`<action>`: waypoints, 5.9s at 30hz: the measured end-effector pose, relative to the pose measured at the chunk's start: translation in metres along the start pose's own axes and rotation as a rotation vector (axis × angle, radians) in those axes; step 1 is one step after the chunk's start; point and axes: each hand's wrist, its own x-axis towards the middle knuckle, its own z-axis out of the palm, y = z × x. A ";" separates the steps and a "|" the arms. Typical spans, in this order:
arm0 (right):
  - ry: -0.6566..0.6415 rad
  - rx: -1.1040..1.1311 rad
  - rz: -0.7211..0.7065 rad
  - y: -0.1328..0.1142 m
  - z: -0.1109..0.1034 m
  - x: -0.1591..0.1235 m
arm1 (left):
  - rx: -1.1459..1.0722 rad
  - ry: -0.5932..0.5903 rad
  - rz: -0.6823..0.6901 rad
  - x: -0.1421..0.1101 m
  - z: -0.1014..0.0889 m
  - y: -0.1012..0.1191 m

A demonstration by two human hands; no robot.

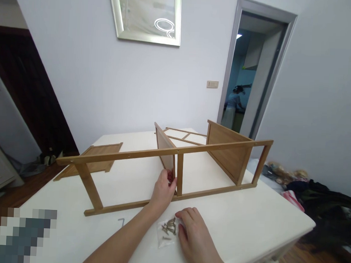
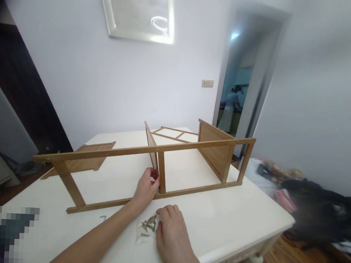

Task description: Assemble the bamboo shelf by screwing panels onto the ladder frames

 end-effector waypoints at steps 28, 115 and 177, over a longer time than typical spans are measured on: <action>-0.070 -0.176 0.047 0.020 0.030 0.005 | -0.120 0.004 -0.051 -0.010 0.001 0.006; 0.202 0.331 0.119 -0.004 -0.011 -0.004 | -0.198 -0.050 -0.044 -0.003 -0.003 0.012; 0.561 0.525 0.026 -0.055 -0.073 0.078 | -0.220 -0.129 -0.076 0.002 -0.004 0.014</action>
